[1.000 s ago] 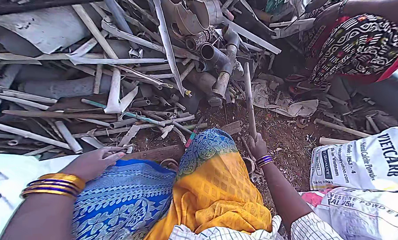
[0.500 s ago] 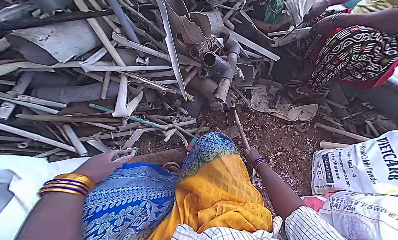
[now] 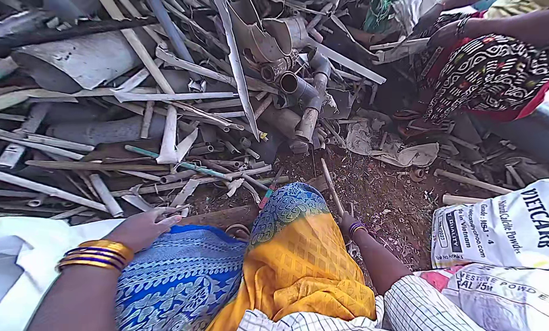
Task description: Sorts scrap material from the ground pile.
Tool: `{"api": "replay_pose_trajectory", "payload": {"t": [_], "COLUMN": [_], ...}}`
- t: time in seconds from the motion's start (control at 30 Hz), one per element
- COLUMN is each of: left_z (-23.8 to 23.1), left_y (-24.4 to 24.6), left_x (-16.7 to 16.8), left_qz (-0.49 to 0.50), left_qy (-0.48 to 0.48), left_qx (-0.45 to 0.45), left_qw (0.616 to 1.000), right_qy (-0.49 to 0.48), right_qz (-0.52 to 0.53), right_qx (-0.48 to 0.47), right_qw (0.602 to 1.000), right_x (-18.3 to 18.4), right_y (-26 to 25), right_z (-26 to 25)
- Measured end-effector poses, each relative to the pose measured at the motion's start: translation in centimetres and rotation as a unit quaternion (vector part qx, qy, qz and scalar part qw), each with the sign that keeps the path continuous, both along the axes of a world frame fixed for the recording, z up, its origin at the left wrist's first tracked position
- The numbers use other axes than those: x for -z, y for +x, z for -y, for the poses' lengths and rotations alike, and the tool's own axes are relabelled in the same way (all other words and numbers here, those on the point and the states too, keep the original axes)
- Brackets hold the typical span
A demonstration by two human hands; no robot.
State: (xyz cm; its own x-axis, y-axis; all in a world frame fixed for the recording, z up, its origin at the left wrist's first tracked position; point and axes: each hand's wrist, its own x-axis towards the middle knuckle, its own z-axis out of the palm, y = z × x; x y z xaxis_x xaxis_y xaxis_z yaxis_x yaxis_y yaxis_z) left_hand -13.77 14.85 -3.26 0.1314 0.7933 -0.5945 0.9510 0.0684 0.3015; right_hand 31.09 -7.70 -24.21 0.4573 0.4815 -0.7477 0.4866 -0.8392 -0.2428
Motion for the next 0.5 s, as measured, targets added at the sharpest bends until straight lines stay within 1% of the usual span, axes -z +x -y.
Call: {"api": "replay_pose_trajectory", "payload": {"t": [0.03,0.07,0.1,0.13,0.17,0.2,0.23,0.27,0.3,0.33,0.37,0.43,0.5], "left_z": [-0.2,-0.2,0.0,0.2,0.2,0.3,0.3,0.3,0.4,0.4,0.3,0.1,0.1], "left_y": [0.0,-0.1,-0.3,-0.4,-0.3,-0.1,0.0,0.0,0.0,-0.1,-0.1,-0.3,-0.5], "left_x": [-0.2,-0.2,0.0,0.0,0.0,-0.2,-0.4,-0.5,-0.4,-0.4,-0.3,0.0,0.1], "left_qz": [-0.004,-0.005,-0.004,-0.002,0.002,0.006,0.008,0.008,0.007,0.005,0.005,0.01,0.016], "left_qy": [0.004,0.006,0.006,0.004,0.004,0.004,0.005,0.008,0.01,0.01,0.013,0.021,0.027], "left_qx": [0.003,0.002,0.0,-0.001,-0.003,-0.009,-0.014,-0.015,-0.012,-0.006,0.004,0.017,0.02], "left_qw": [1.0,1.0,1.0,1.0,1.0,1.0,1.0,1.0,1.0,1.0,1.0,1.0,0.999], "right_qy": [-0.01,0.012,0.046,0.09,0.151,0.213,0.259,0.29,0.308,0.316,0.323,0.332,0.344], "right_qz": [-0.018,-0.04,-0.072,-0.115,-0.171,-0.237,-0.31,-0.372,-0.412,-0.434,-0.44,-0.429,-0.411], "right_qx": [-0.006,0.019,0.067,0.14,0.246,0.368,0.463,0.519,0.545,0.559,0.57,0.591,0.617], "right_qw": [1.0,0.999,0.994,0.979,0.942,0.873,0.789,0.713,0.662,0.632,0.614,0.597,0.576], "right_x": [-0.2,-1.0,-1.9,-2.9,-3.8,-4.9,-6.4,-7.7,-9.1,-10.5,-11.9,-14.1,-15.3], "right_y": [-0.1,-0.4,-0.8,-1.4,-1.7,-1.9,-1.9,-1.7,-1.6,-1.4,-1.2,-1.1,-1.2], "right_z": [-0.3,-0.4,-0.3,0.1,0.2,0.1,-0.1,-0.3,-0.4,-0.4,-0.6,-0.8,-1.1]}}
